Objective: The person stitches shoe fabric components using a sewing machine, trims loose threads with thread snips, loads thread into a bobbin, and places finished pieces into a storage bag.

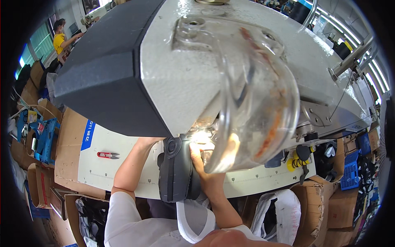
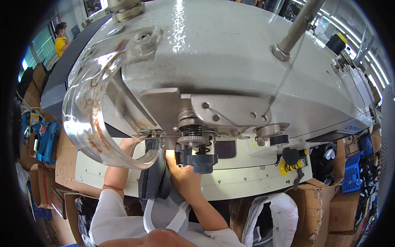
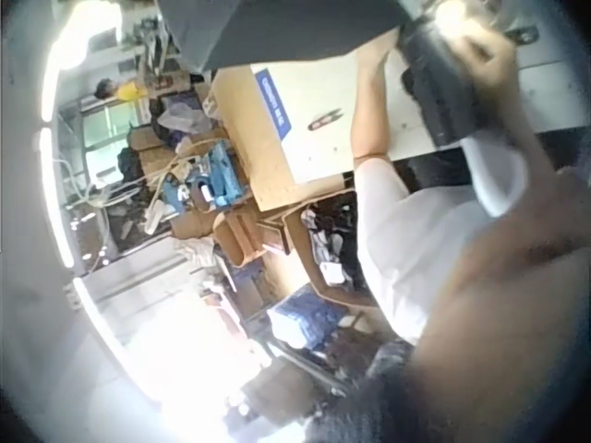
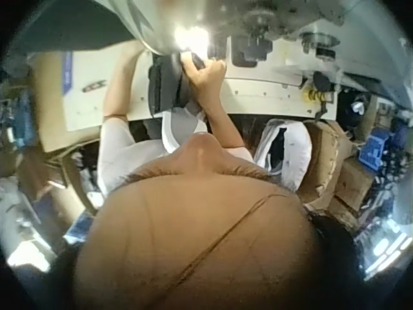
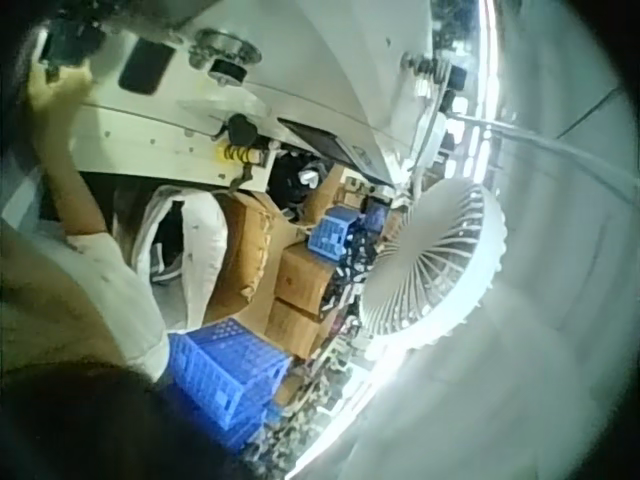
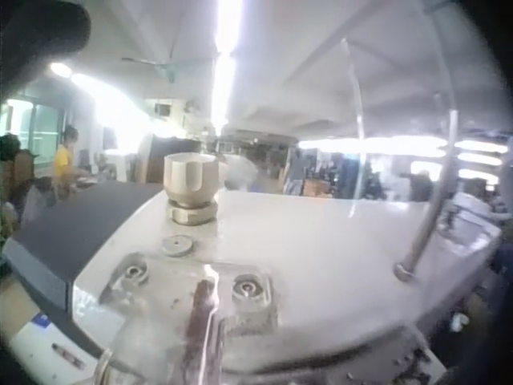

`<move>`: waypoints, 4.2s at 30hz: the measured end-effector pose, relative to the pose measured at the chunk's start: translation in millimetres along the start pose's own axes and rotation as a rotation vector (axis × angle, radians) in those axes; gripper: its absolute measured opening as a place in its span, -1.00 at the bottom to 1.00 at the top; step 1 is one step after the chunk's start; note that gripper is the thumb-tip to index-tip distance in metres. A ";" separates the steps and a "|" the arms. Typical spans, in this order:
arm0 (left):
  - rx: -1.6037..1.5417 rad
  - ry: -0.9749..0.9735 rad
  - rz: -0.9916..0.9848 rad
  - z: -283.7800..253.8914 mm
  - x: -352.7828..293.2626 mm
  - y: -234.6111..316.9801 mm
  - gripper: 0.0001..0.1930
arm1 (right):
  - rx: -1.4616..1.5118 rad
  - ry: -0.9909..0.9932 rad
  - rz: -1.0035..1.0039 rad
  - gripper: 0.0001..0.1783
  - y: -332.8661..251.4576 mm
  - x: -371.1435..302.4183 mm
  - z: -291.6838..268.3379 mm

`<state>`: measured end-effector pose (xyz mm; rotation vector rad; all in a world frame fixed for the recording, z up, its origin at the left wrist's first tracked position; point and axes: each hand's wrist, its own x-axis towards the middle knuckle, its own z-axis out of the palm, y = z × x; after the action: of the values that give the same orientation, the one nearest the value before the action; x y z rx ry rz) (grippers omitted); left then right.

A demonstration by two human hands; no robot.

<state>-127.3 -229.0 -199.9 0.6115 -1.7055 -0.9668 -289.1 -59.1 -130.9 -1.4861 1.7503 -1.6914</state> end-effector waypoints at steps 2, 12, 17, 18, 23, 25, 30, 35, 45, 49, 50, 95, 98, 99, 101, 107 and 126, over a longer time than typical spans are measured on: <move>0.021 -0.024 -0.006 2.1 4.5 -0.5 -0.63 | 0.096 -0.007 0.035 -0.77 10.3 -6.5 4.2; 0.133 -0.145 -0.026 -1.7 16.7 2.1 -0.69 | -0.059 0.017 -0.025 -0.80 3.9 3.5 1.1; 0.180 -0.226 -0.039 -9.3 13.5 3.0 -0.72 | -0.013 -0.202 0.211 -0.67 3.3 6.6 -12.5; 0.191 -0.234 -0.042 -11.5 14.1 3.7 -0.72 | -0.003 -0.193 0.079 -0.59 7.1 6.2 -12.0; 0.480 -0.001 -0.047 28.9 7.5 45.5 -0.83 | 0.132 -0.388 -0.034 -0.38 0.8 21.9 -37.5; 0.288 0.277 0.100 35.2 -2.2 76.6 -0.83 | -0.052 -0.595 0.134 -0.30 -12.3 27.8 -48.0; 0.416 0.092 -0.083 4.6 -47.8 113.8 -0.80 | -0.302 -0.510 -0.403 -0.65 -15.5 3.2 -41.4; 1.418 0.160 -0.262 -89.7 -154.6 90.4 -0.59 | -0.593 -0.477 -0.784 -0.84 23.2 -65.3 -16.3; 0.870 0.324 -0.425 -103.9 -215.8 95.6 -0.69 | -0.441 -0.511 -0.787 -0.93 70.8 -100.0 14.7; 0.971 0.285 -0.267 -119.9 -226.3 92.5 -0.68 | -0.434 -0.485 -0.779 -0.88 66.7 -102.1 14.6; 1.030 0.262 -0.264 -121.8 -228.8 90.1 -0.72 | -0.433 -0.484 -0.778 -0.88 65.9 -102.7 14.4; 0.856 0.403 -0.112 5.2 -136.5 75.4 -0.85 | -0.059 0.332 0.378 -0.69 27.4 -129.8 -248.9; 0.953 0.316 -0.315 -22.0 -144.4 61.8 -0.79 | -0.273 0.666 0.275 -0.77 22.2 -160.7 -318.5; 0.964 0.321 -0.321 -27.5 -149.8 60.3 -0.79 | -0.598 0.649 0.217 -0.78 33.2 -175.9 -342.9; 0.934 0.337 -0.354 -35.8 -164.2 56.0 -0.70 | -0.911 0.489 0.284 -0.73 32.9 -190.0 -364.3; 1.154 0.727 -0.185 -132.7 -245.5 53.7 -0.58 | -0.990 0.217 0.540 -0.57 121.3 -234.7 -337.5; 1.186 0.191 -1.336 -56.7 -646.9 8.9 -0.62 | -0.609 -0.090 -0.010 -0.75 52.7 -76.0 -205.4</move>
<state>142.9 262.3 -527.6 2.7147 -1.4291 -0.5100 -441.1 105.6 -153.6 -1.7629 2.3320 -1.1105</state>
